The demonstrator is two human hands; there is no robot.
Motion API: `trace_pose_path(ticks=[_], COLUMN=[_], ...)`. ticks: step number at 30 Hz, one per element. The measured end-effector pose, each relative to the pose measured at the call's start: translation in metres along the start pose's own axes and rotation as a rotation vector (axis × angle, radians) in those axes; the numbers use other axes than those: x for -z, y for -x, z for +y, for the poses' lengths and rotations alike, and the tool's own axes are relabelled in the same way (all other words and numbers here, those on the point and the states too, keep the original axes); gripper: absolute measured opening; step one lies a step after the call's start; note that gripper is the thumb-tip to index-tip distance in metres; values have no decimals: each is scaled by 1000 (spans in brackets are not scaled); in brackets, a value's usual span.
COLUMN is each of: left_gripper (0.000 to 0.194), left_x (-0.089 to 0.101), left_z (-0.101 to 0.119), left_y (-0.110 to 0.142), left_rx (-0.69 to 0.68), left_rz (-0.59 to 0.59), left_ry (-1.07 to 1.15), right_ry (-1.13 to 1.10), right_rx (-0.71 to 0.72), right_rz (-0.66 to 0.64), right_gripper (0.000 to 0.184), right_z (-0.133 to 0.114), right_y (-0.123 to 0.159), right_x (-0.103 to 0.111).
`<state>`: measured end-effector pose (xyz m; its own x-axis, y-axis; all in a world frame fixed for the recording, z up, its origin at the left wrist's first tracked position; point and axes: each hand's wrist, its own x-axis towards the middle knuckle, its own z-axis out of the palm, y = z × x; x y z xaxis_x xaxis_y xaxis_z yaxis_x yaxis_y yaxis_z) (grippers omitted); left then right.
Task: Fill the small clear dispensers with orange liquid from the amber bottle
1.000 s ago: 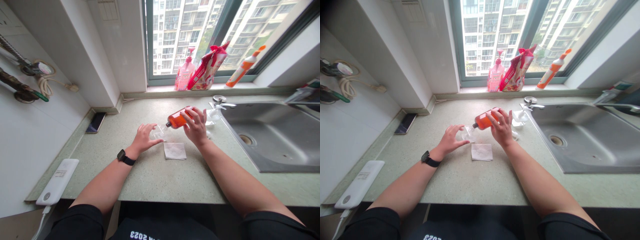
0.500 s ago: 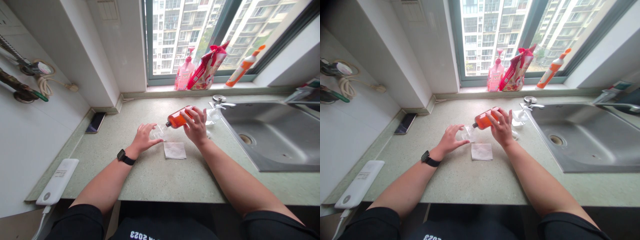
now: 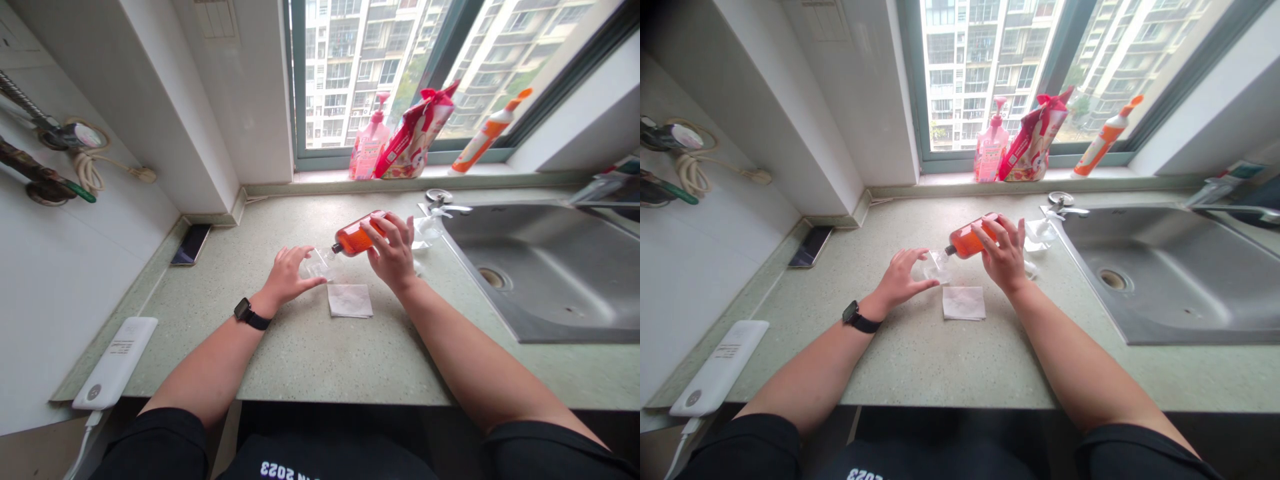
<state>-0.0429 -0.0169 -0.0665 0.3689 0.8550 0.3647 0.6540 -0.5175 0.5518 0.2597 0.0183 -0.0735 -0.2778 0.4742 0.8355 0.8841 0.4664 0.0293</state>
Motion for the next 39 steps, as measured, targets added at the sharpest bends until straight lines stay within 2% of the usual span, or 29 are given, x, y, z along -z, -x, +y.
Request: trace_pose_path(ticks=[11, 21, 39], left_gripper=[77, 76, 77], left_x=[0, 0, -1], left_z=[-1, 0, -1], left_y=[0, 0, 0], left_rx=[-13, -10, -2], left_rz=[4, -2, -2], left_ry=[-5, -14, 0], right_ry=[8, -2, -1], right_rx=[21, -19, -20], right_rz=[26, -31, -32], right_gripper=[92, 94, 97], right_z=[0, 1, 1], right_y=[-1, 1, 1], right_x=[1, -1, 0])
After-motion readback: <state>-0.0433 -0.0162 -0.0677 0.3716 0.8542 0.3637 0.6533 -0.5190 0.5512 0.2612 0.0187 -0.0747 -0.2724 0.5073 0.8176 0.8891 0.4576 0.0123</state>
